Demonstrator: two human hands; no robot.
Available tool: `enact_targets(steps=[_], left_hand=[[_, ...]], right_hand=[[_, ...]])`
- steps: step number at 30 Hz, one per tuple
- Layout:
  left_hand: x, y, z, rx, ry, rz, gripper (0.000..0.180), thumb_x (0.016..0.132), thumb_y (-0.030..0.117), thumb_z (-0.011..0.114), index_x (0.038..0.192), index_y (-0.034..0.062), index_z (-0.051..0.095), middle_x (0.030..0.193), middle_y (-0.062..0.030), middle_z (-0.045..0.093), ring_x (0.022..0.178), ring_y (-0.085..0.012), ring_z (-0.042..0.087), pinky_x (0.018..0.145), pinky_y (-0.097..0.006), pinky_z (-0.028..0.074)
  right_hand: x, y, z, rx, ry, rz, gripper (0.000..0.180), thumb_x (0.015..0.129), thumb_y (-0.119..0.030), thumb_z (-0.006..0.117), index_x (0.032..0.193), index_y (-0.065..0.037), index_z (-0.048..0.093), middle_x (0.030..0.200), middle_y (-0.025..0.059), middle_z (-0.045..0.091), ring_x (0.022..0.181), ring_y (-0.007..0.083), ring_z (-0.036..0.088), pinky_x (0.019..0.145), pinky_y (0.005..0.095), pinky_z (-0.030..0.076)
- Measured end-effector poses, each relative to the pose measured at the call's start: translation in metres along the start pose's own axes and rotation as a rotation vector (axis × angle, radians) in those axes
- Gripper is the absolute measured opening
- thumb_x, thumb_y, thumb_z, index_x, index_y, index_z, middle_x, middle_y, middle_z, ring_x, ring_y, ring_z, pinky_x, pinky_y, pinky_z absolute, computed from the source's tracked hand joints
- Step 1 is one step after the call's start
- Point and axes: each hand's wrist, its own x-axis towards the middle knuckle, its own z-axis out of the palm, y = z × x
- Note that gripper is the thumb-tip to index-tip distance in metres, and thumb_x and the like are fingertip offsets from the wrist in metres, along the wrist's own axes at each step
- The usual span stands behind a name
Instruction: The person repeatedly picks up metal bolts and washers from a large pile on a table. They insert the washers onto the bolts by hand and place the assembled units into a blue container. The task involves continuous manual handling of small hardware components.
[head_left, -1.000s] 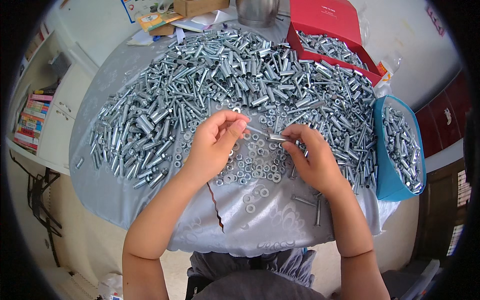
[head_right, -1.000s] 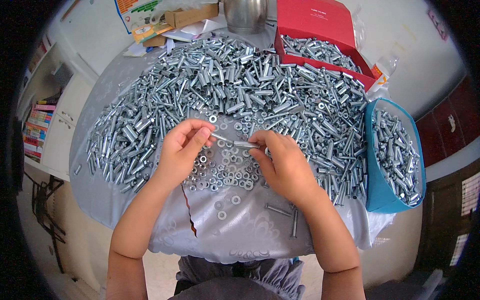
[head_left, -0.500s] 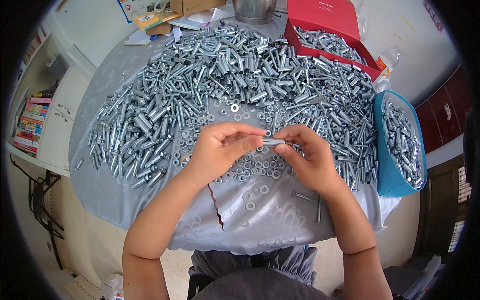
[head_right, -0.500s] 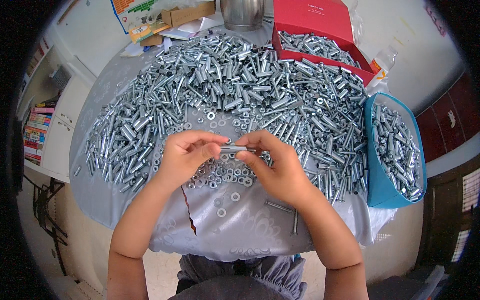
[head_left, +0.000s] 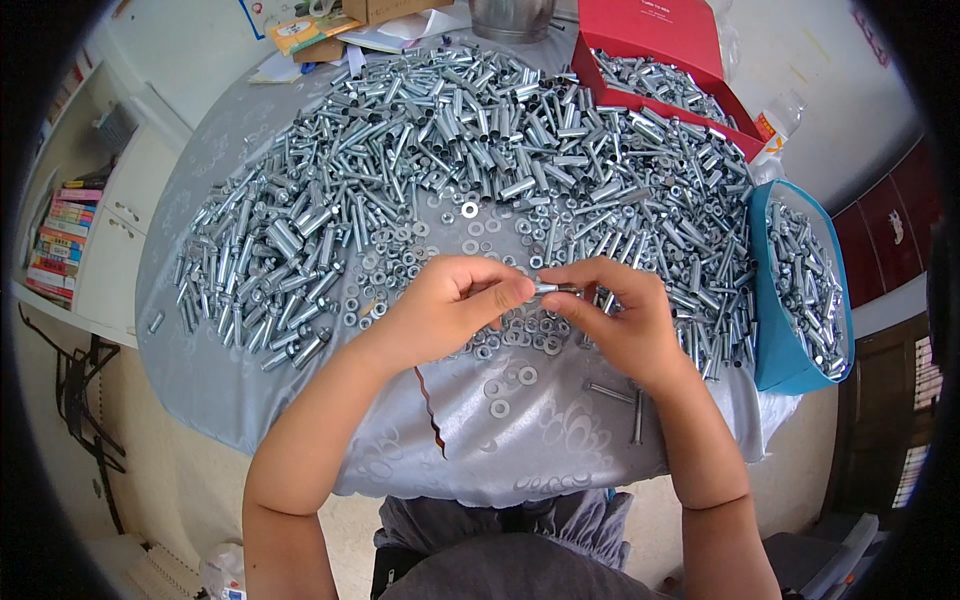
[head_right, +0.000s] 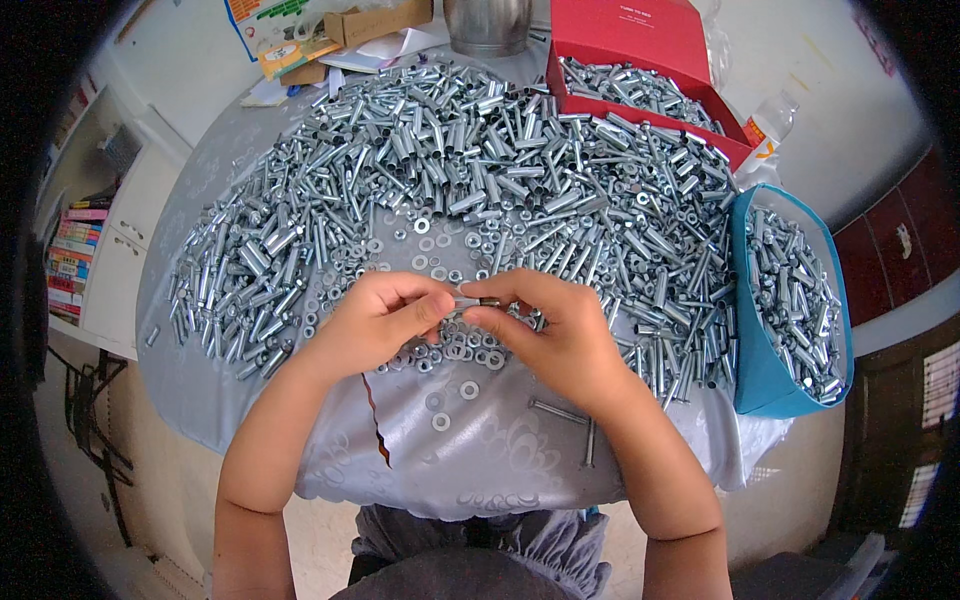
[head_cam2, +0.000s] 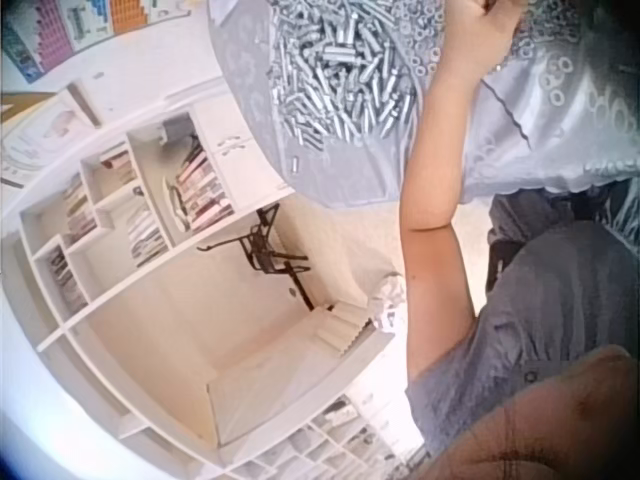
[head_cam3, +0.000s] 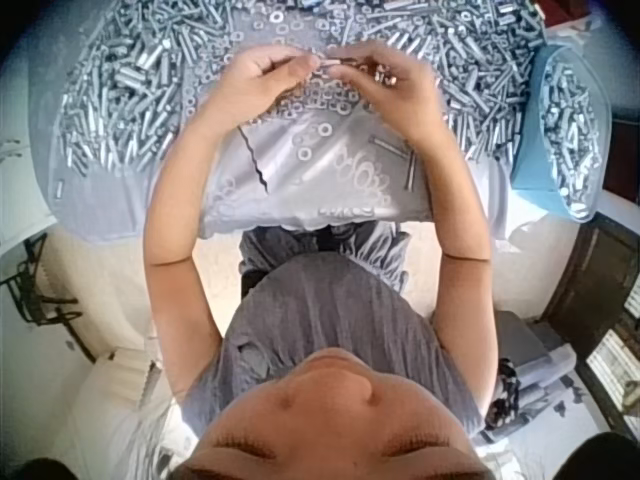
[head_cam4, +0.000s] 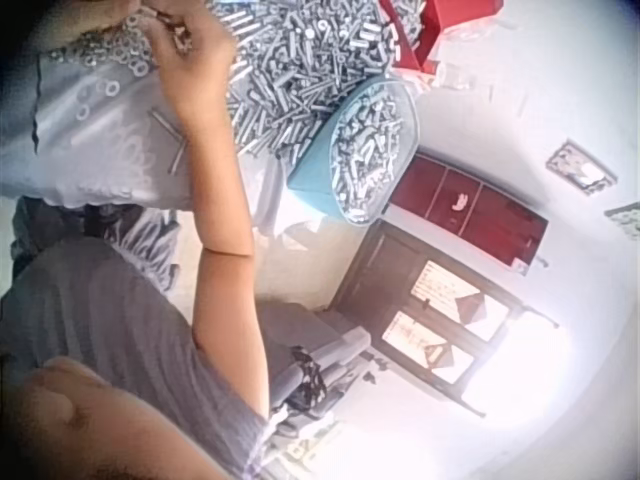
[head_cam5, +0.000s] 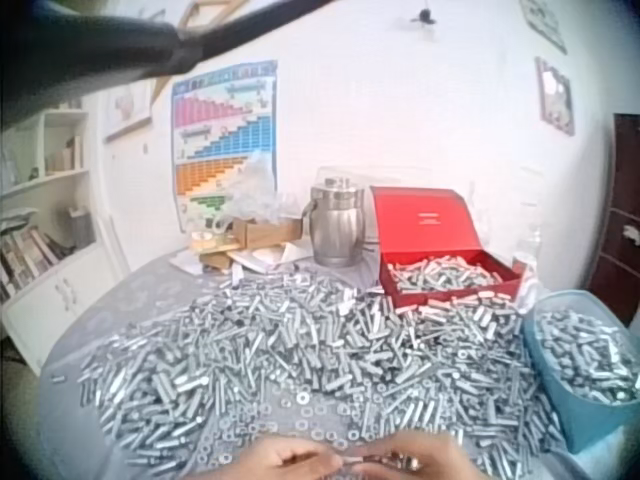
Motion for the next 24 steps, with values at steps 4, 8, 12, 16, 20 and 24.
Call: enact_targets(steps=[4,8,12,16,20,24], left_hand=[[0.001,-0.012,0.000,0.044,0.110,0.058,0.037,0.091,0.034,0.047,0.076,0.0013,0.057,0.057,0.0039,0.042,0.054,-0.0037,0.037,0.049,-0.020,0.030],[0.003,-0.014,-0.001,0.082,0.263,0.077,0.042,0.092,0.037,0.041,0.068,0.0035,0.051,0.056,0.0042,0.039,0.053,-0.0043,0.033,0.048,-0.021,0.028],[0.003,-0.020,-0.010,-0.004,0.320,0.059,0.041,0.092,0.038,0.040,0.072,0.0041,0.050,0.061,0.0035,0.040,0.056,-0.0067,0.039,0.054,-0.021,0.035],[0.006,-0.022,-0.010,-0.018,0.366,0.096,0.040,0.093,0.037,0.038,0.070,0.0056,0.046,0.058,0.0041,0.036,0.053,-0.0064,0.035,0.051,-0.022,0.033],[0.007,-0.024,-0.010,0.008,0.350,0.159,0.040,0.093,0.036,0.038,0.066,0.0076,0.042,0.057,0.0046,0.034,0.052,-0.0057,0.032,0.049,-0.022,0.031],[0.007,-0.020,-0.008,0.019,0.331,0.167,0.039,0.093,0.035,0.040,0.064,0.0085,0.041,0.058,0.0047,0.035,0.051,-0.0054,0.032,0.049,-0.022,0.031]], right_hand=[[0.000,-0.003,-0.004,-0.053,0.012,0.052,0.014,0.076,-0.006,0.065,0.090,-0.003,0.064,0.084,0.0062,0.065,0.071,0.0121,0.060,0.062,0.0241,0.045],[0.001,-0.003,-0.012,-0.149,0.031,0.048,0.011,0.073,-0.005,0.065,0.084,-0.003,0.064,0.079,0.0073,0.064,0.069,0.0172,0.059,0.062,0.0281,0.045],[0.004,0.005,-0.024,-0.464,-0.079,-0.207,0.014,0.065,-0.009,0.069,0.077,-0.005,0.063,0.073,0.0054,0.059,0.070,0.0238,0.054,0.066,0.0335,0.043],[0.002,-0.001,-0.031,-0.585,-0.154,-0.143,0.016,0.061,-0.012,0.071,0.073,-0.007,0.062,0.075,0.0044,0.054,0.076,0.0249,0.050,0.072,0.0345,0.040],[0.000,0.000,-0.029,-0.579,-0.181,-0.078,0.016,0.061,-0.012,0.071,0.072,-0.007,0.062,0.080,0.0052,0.054,0.081,0.0250,0.049,0.075,0.0347,0.039],[-0.001,0.005,-0.028,-0.558,-0.174,-0.126,0.016,0.059,-0.008,0.072,0.072,-0.004,0.062,0.073,0.0053,0.054,0.074,0.0230,0.051,0.070,0.0330,0.041]])
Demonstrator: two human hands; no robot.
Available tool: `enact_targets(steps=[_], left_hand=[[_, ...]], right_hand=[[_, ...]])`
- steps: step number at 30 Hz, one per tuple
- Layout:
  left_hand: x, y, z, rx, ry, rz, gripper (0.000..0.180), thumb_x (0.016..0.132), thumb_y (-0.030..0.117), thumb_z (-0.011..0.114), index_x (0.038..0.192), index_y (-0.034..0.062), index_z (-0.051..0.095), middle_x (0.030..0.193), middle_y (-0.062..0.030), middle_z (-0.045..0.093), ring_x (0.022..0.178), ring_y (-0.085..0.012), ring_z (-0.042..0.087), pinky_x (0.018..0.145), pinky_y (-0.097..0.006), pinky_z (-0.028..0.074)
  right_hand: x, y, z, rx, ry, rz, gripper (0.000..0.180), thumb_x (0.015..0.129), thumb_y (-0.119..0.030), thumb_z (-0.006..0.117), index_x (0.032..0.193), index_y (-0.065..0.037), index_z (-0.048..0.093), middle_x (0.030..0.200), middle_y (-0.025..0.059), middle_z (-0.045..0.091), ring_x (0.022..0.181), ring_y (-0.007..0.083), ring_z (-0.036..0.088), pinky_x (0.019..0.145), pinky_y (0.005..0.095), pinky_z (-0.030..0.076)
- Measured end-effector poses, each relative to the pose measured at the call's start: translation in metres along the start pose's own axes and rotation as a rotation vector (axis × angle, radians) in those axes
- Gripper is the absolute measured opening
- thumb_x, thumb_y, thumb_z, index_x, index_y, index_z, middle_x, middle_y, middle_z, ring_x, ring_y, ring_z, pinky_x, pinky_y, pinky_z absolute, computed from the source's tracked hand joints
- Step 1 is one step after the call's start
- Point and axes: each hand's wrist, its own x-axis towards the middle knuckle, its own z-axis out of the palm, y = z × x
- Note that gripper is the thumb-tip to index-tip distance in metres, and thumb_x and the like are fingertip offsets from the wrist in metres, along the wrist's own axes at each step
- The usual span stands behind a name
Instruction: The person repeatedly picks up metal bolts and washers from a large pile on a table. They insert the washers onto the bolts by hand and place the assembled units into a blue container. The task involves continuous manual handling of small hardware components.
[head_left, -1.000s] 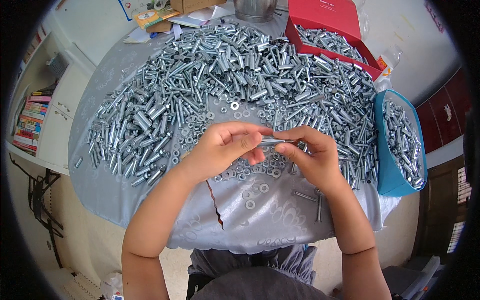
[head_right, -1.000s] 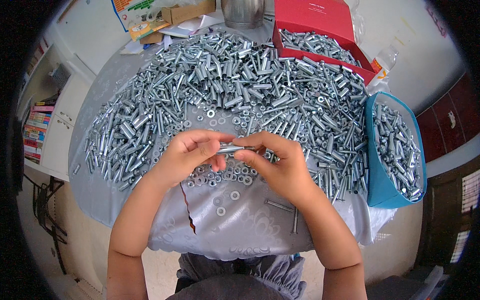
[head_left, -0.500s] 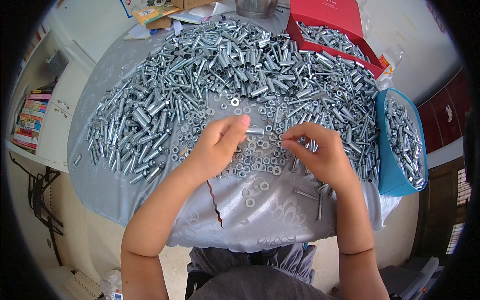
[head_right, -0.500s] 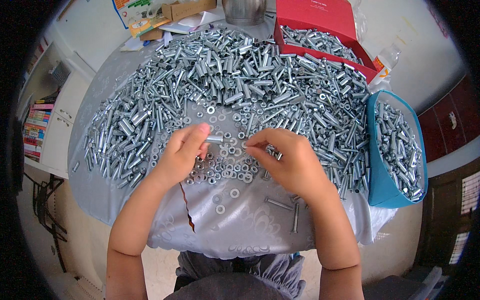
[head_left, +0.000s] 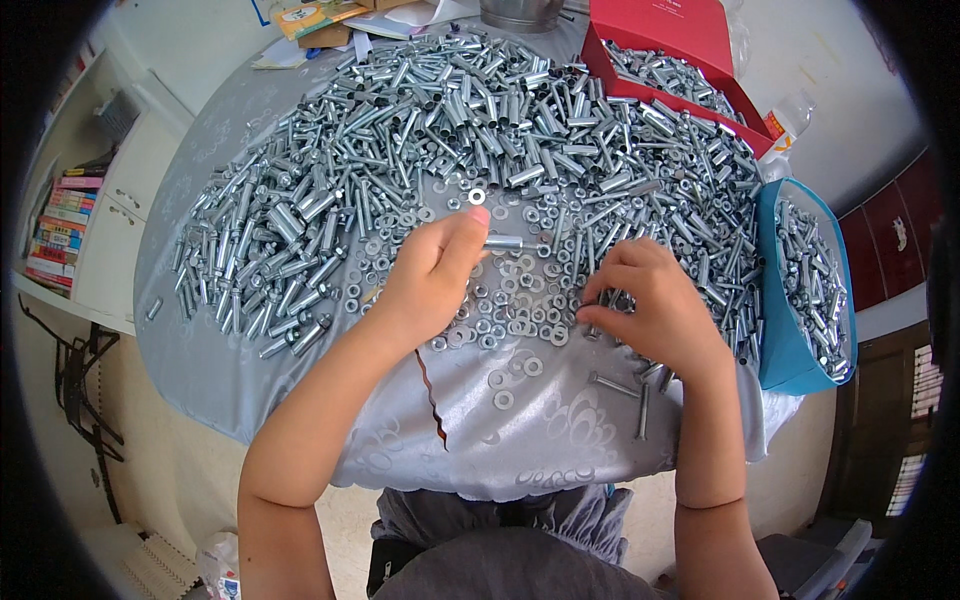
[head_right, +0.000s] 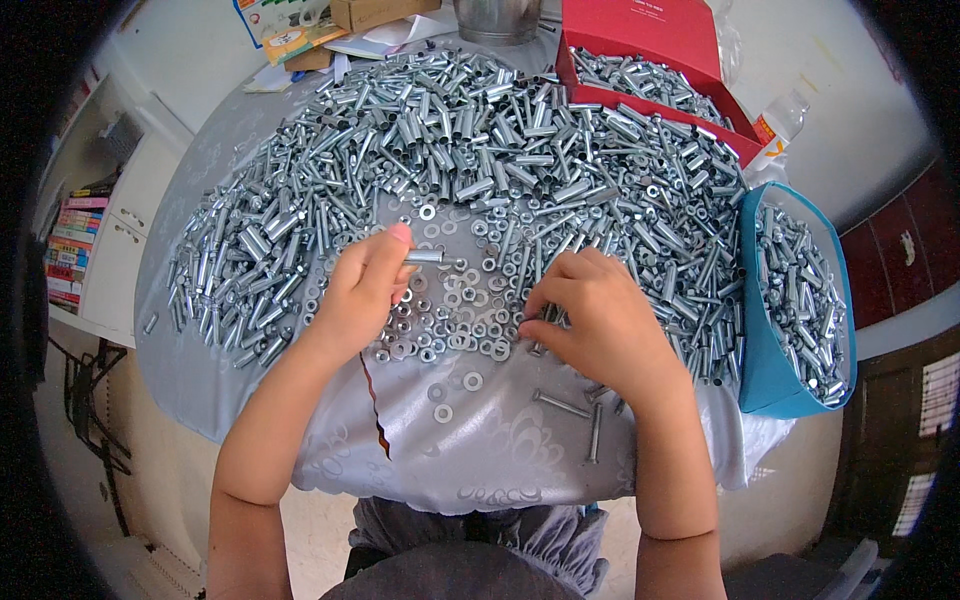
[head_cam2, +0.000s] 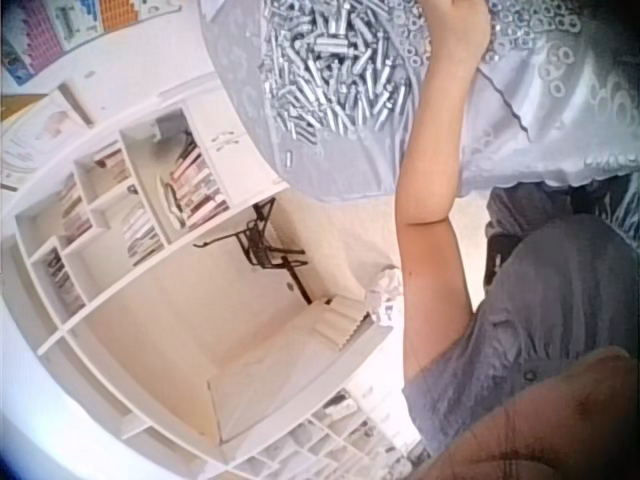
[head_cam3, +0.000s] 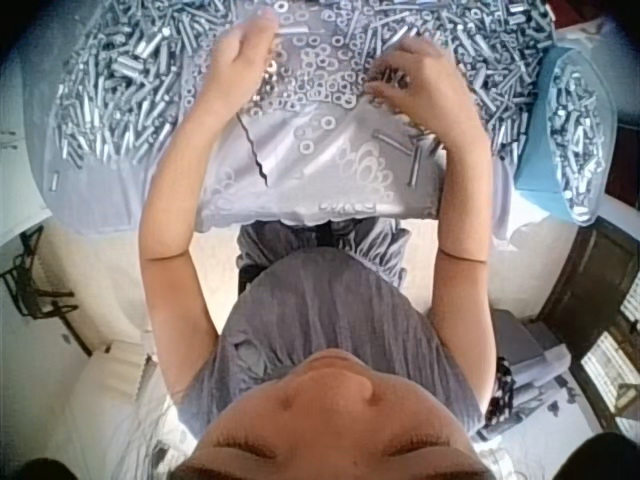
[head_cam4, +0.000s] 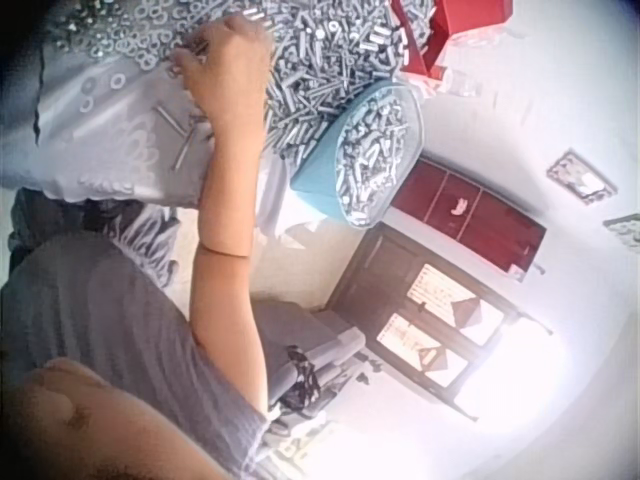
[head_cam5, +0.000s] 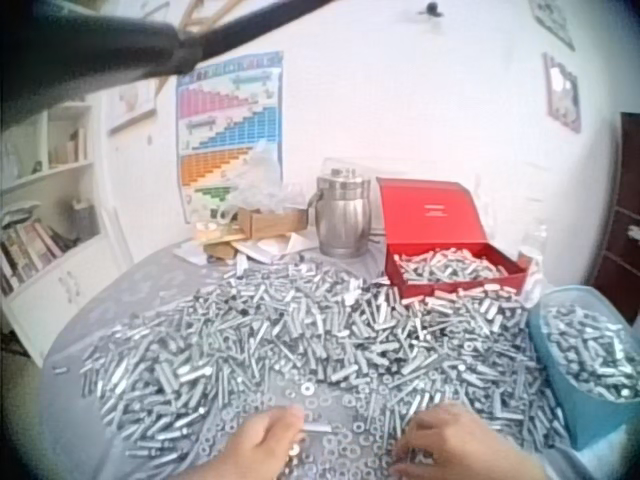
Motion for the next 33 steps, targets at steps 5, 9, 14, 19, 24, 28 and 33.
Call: enact_targets(steps=[5,9,14,19,24,28,33], left_hand=[[-0.004,0.005,0.002,0.060,-0.020,-0.067,0.040,0.092,0.036,0.041,0.066,0.0064,0.045,0.060,0.0034,0.040,0.054,-0.0055,0.036,0.050,-0.021,0.032],[-0.005,0.005,0.002,0.116,-0.071,-0.056,0.041,0.092,0.037,0.041,0.068,0.0049,0.047,0.061,0.0025,0.042,0.056,-0.0055,0.037,0.051,-0.021,0.032],[-0.006,0.008,0.002,0.138,-0.097,-0.074,0.042,0.092,0.038,0.041,0.067,0.0045,0.047,0.060,0.0032,0.042,0.055,-0.0050,0.036,0.051,-0.022,0.032],[-0.008,0.013,0.004,0.150,-0.125,-0.096,0.042,0.092,0.038,0.040,0.067,0.0046,0.048,0.059,0.0038,0.041,0.055,-0.0050,0.036,0.051,-0.021,0.031],[-0.011,0.010,0.009,0.105,-0.150,-0.050,0.048,0.093,0.040,0.038,0.064,0.0015,0.044,0.055,0.0019,0.037,0.054,-0.0071,0.033,0.048,-0.026,0.031],[-0.012,0.014,0.009,0.117,-0.202,-0.018,0.048,0.093,0.039,0.038,0.064,0.0019,0.044,0.055,0.0017,0.038,0.054,-0.0073,0.034,0.048,-0.026,0.031],[-0.012,0.010,0.008,0.018,-0.225,-0.036,0.046,0.093,0.038,0.038,0.064,0.0033,0.045,0.055,0.0027,0.038,0.053,-0.0063,0.033,0.048,-0.024,0.030]], right_hand=[[0.003,-0.003,0.001,0.242,-0.042,0.104,0.009,0.068,-0.004,0.068,0.073,-0.001,0.062,0.071,0.0071,0.057,0.068,0.0196,0.056,0.063,0.0295,0.044],[0.004,-0.011,-0.002,0.336,-0.040,0.213,0.009,0.072,-0.004,0.063,0.079,0.001,0.061,0.073,0.0111,0.059,0.068,0.0240,0.058,0.063,0.0318,0.046],[0.001,-0.006,0.005,0.239,0.047,0.095,0.010,0.074,-0.003,0.061,0.083,0.001,0.062,0.074,0.0095,0.059,0.068,0.0194,0.058,0.063,0.0287,0.046],[0.006,-0.009,0.001,0.255,0.167,-0.039,0.015,0.074,-0.001,0.062,0.089,-0.001,0.063,0.078,0.0081,0.061,0.070,0.0177,0.057,0.062,0.0265,0.045],[0.004,-0.018,0.004,0.497,0.102,0.059,0.013,0.074,-0.001,0.064,0.087,-0.002,0.063,0.079,0.0059,0.061,0.071,0.0144,0.057,0.061,0.0246,0.044],[0.002,-0.018,0.010,0.608,0.099,0.130,0.011,0.075,-0.003,0.065,0.085,-0.002,0.062,0.079,0.0037,0.062,0.069,0.0109,0.055,0.060,0.0225,0.042],[0.003,-0.017,0.012,0.720,0.129,0.161,0.013,0.073,-0.006,0.068,0.083,-0.003,0.061,0.081,0.0015,0.060,0.070,0.0081,0.053,0.060,0.0205,0.040]])
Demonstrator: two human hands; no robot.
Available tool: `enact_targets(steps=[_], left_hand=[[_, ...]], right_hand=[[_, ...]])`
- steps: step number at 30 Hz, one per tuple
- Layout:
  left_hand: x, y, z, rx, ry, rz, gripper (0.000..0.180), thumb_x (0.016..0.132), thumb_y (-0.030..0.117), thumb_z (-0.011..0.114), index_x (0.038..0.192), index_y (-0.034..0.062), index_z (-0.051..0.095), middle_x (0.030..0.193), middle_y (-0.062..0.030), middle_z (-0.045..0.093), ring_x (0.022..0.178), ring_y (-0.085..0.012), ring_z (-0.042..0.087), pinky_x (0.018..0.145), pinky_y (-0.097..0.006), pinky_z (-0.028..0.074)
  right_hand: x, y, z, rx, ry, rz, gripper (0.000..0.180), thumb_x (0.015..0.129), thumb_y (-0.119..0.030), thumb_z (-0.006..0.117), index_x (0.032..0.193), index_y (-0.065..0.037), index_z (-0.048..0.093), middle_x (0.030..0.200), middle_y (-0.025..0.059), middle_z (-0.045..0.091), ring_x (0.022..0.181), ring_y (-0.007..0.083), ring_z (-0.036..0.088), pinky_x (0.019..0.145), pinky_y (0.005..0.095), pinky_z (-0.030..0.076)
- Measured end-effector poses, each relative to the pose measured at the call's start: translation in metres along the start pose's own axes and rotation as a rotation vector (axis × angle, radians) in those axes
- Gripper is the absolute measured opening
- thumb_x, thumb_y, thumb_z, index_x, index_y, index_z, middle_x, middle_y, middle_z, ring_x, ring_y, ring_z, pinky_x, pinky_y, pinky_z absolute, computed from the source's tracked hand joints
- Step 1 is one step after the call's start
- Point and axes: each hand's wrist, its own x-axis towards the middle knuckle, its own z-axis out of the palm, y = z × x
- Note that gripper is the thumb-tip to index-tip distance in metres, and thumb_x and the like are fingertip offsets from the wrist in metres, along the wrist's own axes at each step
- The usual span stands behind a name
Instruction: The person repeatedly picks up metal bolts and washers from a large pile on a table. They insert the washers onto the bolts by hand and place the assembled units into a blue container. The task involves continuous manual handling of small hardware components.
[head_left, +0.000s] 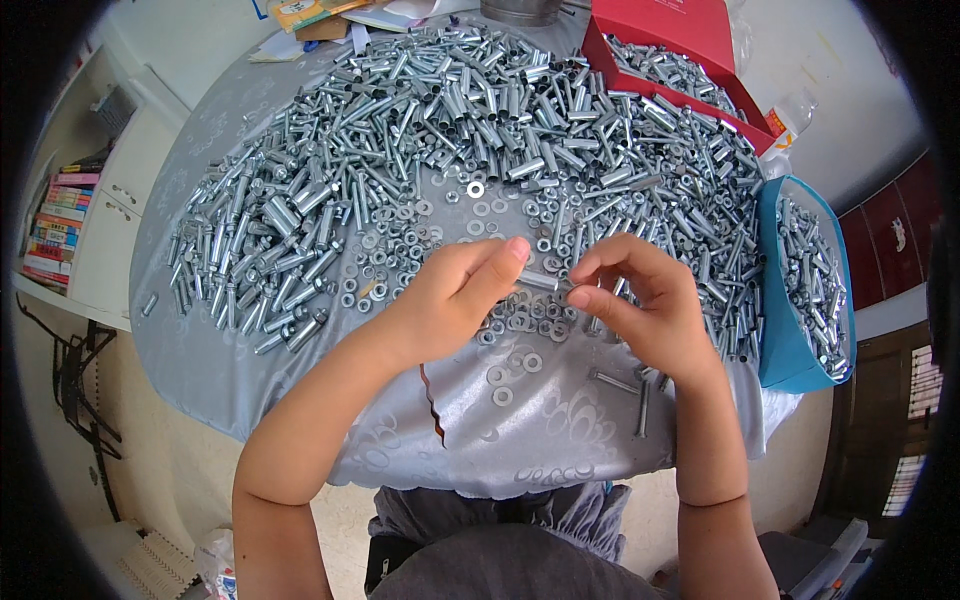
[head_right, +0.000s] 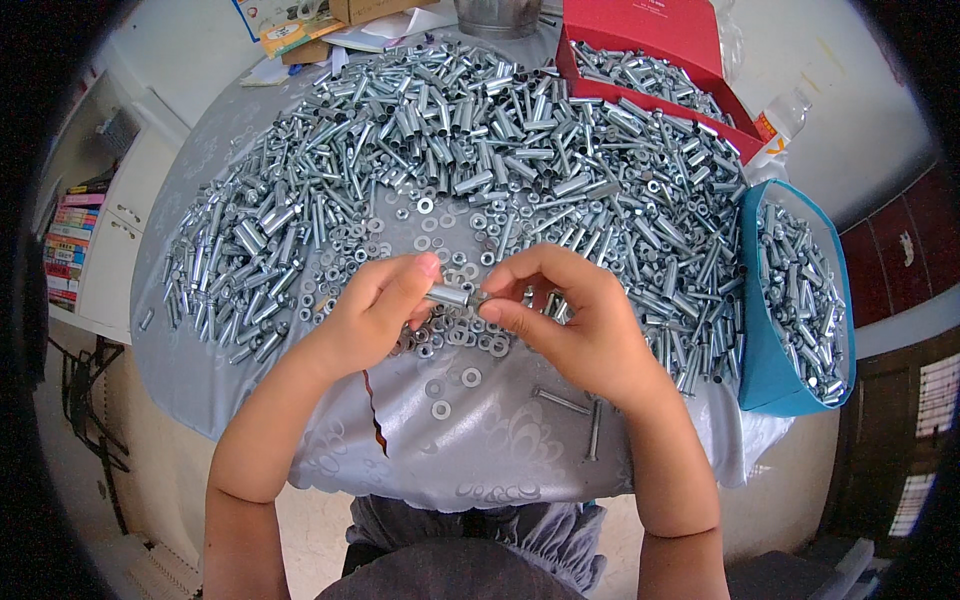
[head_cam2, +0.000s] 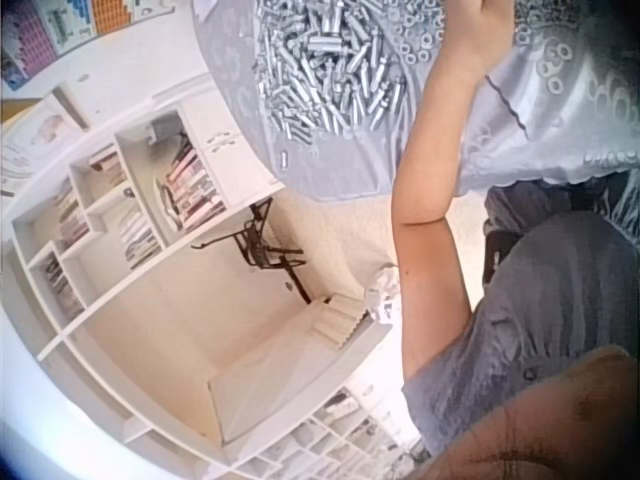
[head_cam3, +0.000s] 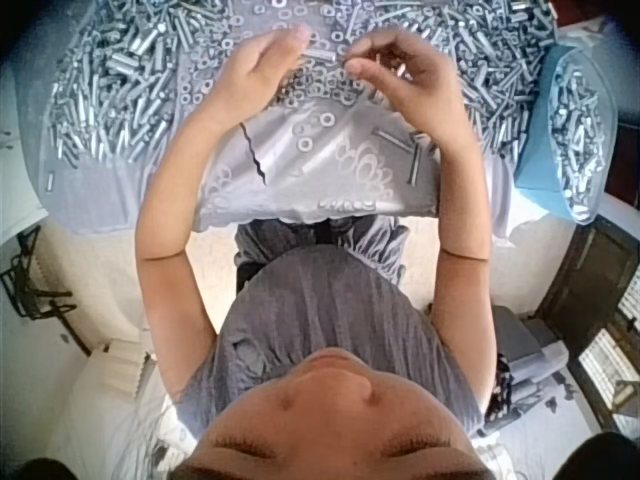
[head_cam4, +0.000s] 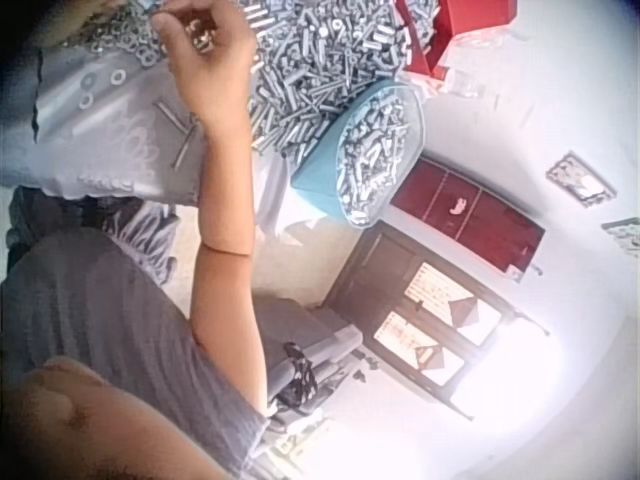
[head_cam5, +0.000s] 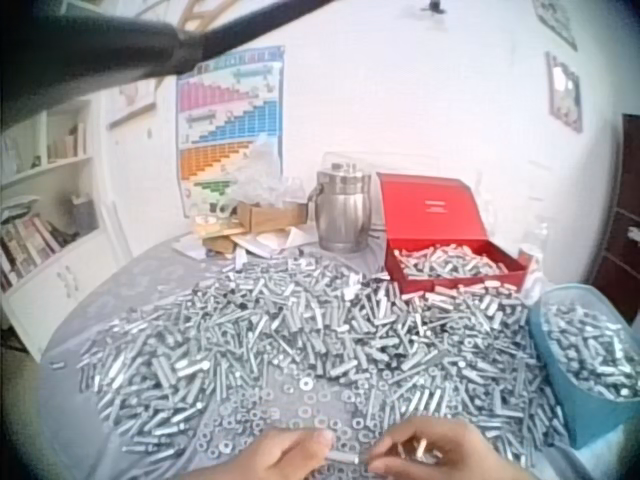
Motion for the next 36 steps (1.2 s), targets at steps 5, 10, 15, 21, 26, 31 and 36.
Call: enact_targets(steps=[5,10,15,21,26,31,36], left_hand=[[0.001,0.000,0.000,-0.094,-0.027,-0.028,0.045,0.093,0.038,0.037,0.062,0.0062,0.043,0.055,0.0048,0.037,0.052,-0.0045,0.033,0.046,-0.023,0.029],[0.000,0.000,-0.001,-0.175,-0.032,-0.085,0.046,0.093,0.039,0.037,0.061,0.0079,0.043,0.055,0.0051,0.037,0.051,-0.0043,0.033,0.046,-0.022,0.029],[0.002,-0.001,-0.002,-0.205,-0.029,-0.121,0.047,0.092,0.042,0.038,0.060,0.0076,0.042,0.055,0.0048,0.037,0.051,-0.0045,0.034,0.047,-0.021,0.030],[0.003,-0.003,0.001,-0.110,-0.003,-0.091,0.049,0.092,0.043,0.037,0.059,0.0075,0.042,0.055,0.0043,0.037,0.051,-0.0045,0.034,0.047,-0.022,0.029],[0.004,0.000,0.000,-0.292,-0.016,-0.114,0.046,0.092,0.042,0.037,0.060,0.0090,0.040,0.054,0.0049,0.034,0.050,-0.0053,0.033,0.048,-0.023,0.031],[0.010,0.009,-0.004,-0.495,0.133,-0.149,0.043,0.093,0.037,0.036,0.058,0.0123,0.032,0.052,0.0037,0.027,0.047,-0.0078,0.030,0.049,-0.025,0.033],[0.013,0.009,-0.007,-0.552,0.136,-0.179,0.044,0.092,0.037,0.036,0.057,0.0133,0.028,0.052,0.0034,0.026,0.047,-0.0085,0.029,0.050,-0.025,0.033]], right_hand=[[0.001,0.004,0.000,0.063,0.073,-0.041,0.016,0.071,-0.007,0.071,0.079,-0.004,0.059,0.081,-0.0001,0.056,0.069,0.0062,0.050,0.060,0.0191,0.038],[0.000,0.004,0.004,0.047,0.079,-0.003,0.015,0.071,-0.007,0.071,0.078,-0.003,0.059,0.079,0.0005,0.055,0.065,0.0062,0.049,0.058,0.0194,0.039],[0.001,0.006,0.009,-0.013,0.137,-0.068,0.014,0.071,-0.007,0.071,0.080,-0.002,0.061,0.080,0.0024,0.057,0.064,0.0076,0.050,0.057,0.0203,0.040],[0.001,0.001,0.011,-0.290,0.129,-0.217,0.015,0.071,-0.006,0.070,0.083,-0.001,0.062,0.083,0.0065,0.059,0.068,0.0126,0.055,0.057,0.0220,0.042],[0.001,-0.003,0.014,-0.249,0.134,-0.215,0.016,0.072,-0.007,0.069,0.085,-0.001,0.062,0.084,0.0073,0.059,0.071,0.0145,0.056,0.059,0.0239,0.043],[0.004,0.003,0.013,-0.506,0.029,-0.356,0.015,0.069,-0.009,0.068,0.083,-0.005,0.065,0.082,0.0062,0.058,0.073,0.0197,0.055,0.062,0.0288,0.044],[0.006,0.016,0.025,-0.708,-0.071,-0.402,0.019,0.067,-0.009,0.067,0.085,-0.011,0.068,0.084,0.0052,0.056,0.076,0.0219,0.053,0.068,0.0318,0.045]])
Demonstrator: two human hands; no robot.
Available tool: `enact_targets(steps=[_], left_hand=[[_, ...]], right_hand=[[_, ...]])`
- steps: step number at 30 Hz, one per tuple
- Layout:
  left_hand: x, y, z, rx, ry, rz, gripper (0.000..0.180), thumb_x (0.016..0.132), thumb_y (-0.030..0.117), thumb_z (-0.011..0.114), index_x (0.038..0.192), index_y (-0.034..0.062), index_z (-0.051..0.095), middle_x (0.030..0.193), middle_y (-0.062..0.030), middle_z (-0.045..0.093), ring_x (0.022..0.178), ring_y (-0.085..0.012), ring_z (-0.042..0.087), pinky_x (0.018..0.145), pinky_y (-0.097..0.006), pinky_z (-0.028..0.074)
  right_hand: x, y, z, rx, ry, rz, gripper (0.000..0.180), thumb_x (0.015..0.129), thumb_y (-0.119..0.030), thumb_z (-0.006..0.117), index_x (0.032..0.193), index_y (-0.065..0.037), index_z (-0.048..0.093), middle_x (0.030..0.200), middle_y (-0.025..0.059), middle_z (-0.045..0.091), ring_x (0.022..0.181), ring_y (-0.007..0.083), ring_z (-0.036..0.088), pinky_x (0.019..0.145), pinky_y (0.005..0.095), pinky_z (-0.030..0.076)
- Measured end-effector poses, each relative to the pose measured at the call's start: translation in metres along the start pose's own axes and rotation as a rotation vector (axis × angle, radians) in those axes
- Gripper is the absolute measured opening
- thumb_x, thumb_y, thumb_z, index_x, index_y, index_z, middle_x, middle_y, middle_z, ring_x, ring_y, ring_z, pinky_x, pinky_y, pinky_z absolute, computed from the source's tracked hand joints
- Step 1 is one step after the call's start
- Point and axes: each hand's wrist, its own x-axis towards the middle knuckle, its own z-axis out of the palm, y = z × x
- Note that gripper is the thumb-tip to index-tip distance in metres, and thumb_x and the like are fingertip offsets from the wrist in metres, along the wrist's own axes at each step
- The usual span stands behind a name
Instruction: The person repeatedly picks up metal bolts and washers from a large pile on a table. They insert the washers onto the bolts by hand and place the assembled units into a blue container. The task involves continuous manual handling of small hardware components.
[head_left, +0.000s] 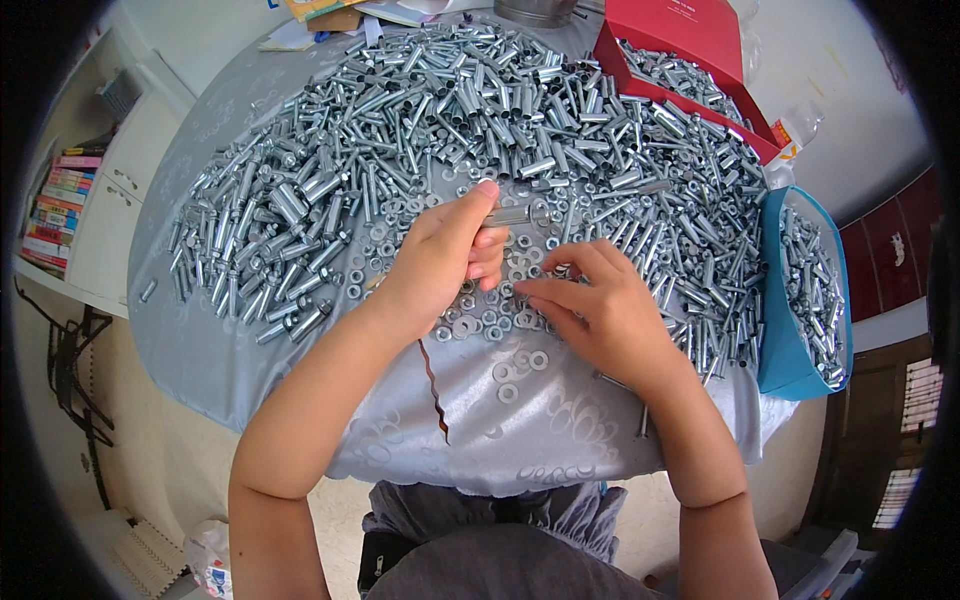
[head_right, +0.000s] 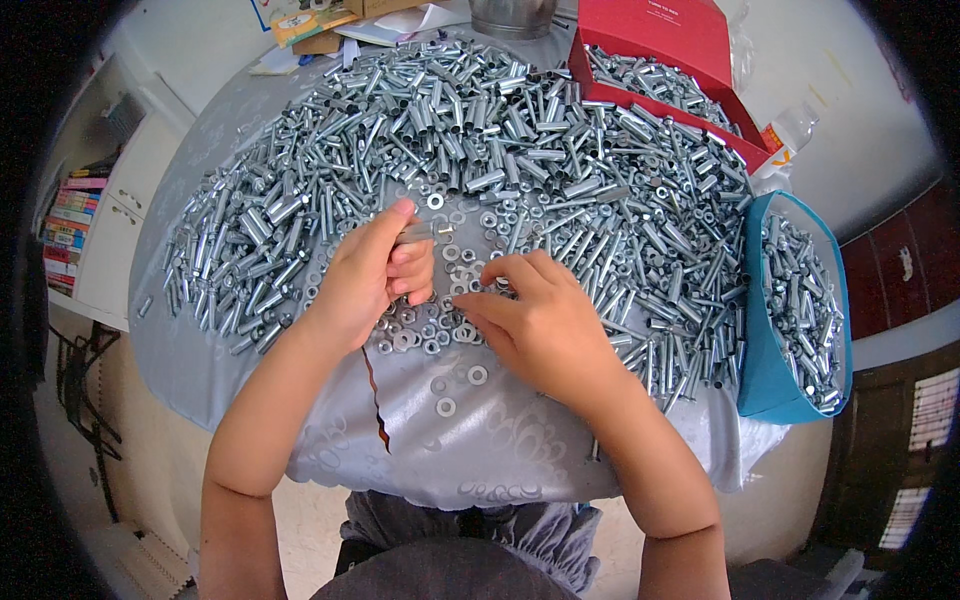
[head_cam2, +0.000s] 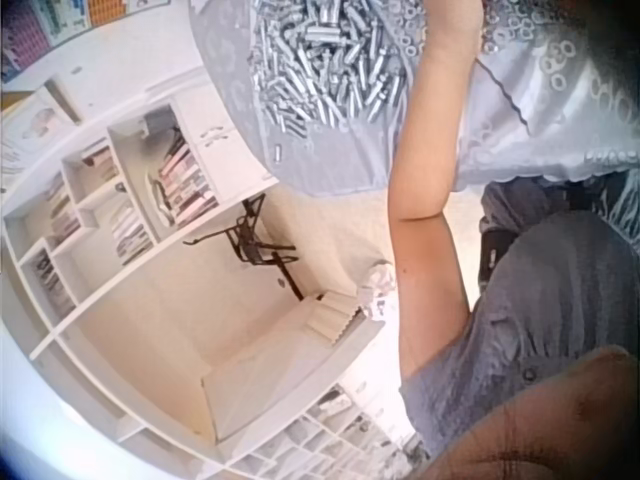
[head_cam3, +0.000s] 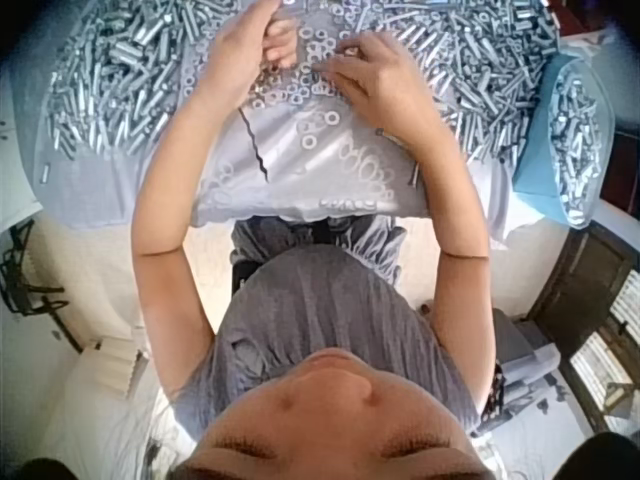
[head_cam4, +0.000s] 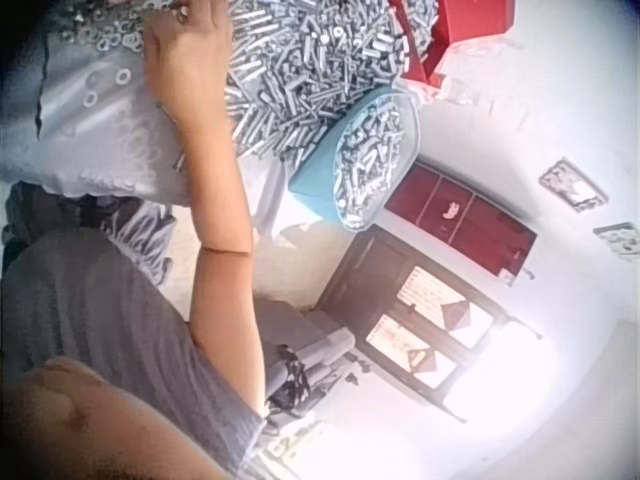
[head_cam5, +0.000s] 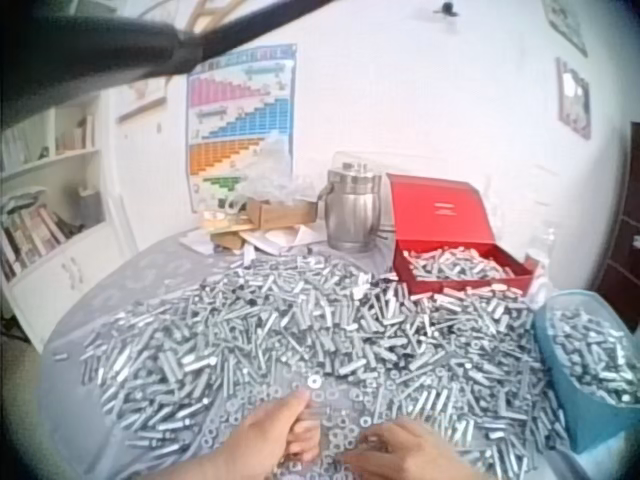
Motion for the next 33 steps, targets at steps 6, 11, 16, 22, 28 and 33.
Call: enact_targets(steps=[6,11,16,22,28,33], left_hand=[[0.000,-0.001,0.001,0.020,0.012,-0.019,0.044,0.092,0.037,0.037,0.056,0.0135,0.027,0.051,0.0034,0.027,0.047,-0.0085,0.029,0.050,-0.025,0.033],[-0.001,-0.001,0.002,0.014,0.024,-0.023,0.044,0.092,0.038,0.038,0.056,0.0134,0.028,0.051,0.0033,0.028,0.047,-0.0083,0.030,0.051,-0.025,0.033],[-0.001,-0.004,-0.001,0.060,-0.002,0.005,0.044,0.091,0.038,0.038,0.056,0.0136,0.030,0.051,0.0036,0.029,0.047,-0.0079,0.031,0.051,-0.025,0.033],[0.000,-0.005,-0.001,0.098,-0.004,0.006,0.044,0.091,0.038,0.039,0.056,0.0133,0.032,0.050,0.0035,0.031,0.047,-0.0080,0.032,0.051,-0.024,0.033],[-0.001,-0.010,-0.004,0.177,-0.036,0.011,0.045,0.091,0.041,0.039,0.056,0.0125,0.036,0.050,0.0031,0.034,0.047,-0.0077,0.032,0.050,-0.025,0.034],[-0.001,-0.013,-0.003,0.199,-0.069,0.007,0.046,0.091,0.043,0.039,0.056,0.0121,0.035,0.050,0.0036,0.033,0.047,-0.0075,0.032,0.051,-0.025,0.035]], right_hand=[[0.000,0.002,0.005,-0.019,-0.036,0.079,0.019,0.069,-0.012,0.065,0.088,-0.014,0.069,0.085,0.0046,0.055,0.078,0.0219,0.051,0.072,0.0328,0.044],[0.002,0.001,0.003,-0.014,-0.068,0.045,0.018,0.070,-0.014,0.066,0.087,-0.015,0.069,0.086,0.0042,0.055,0.079,0.0216,0.051,0.073,0.0326,0.043],[0.003,-0.002,0.001,-0.037,-0.100,0.046,0.013,0.070,-0.015,0.066,0.083,-0.013,0.067,0.086,0.0039,0.055,0.081,0.0216,0.051,0.075,0.0331,0.042],[0.002,-0.002,0.002,0.033,-0.090,0.054,0.010,0.070,-0.010,0.065,0.079,-0.006,0.062,0.082,0.0043,0.056,0.081,0.0241,0.053,0.073,0.0339,0.043],[0.002,-0.006,-0.003,0.437,0.252,0.342,0.008,0.075,-0.004,0.063,0.083,-0.001,0.062,0.077,0.0072,0.061,0.067,0.0166,0.056,0.062,0.0257,0.044],[-0.002,-0.005,-0.003,0.623,0.277,0.420,0.011,0.079,-0.005,0.062,0.089,0.000,0.061,0.079,0.0043,0.061,0.071,0.0089,0.055,0.066,0.0223,0.044]])
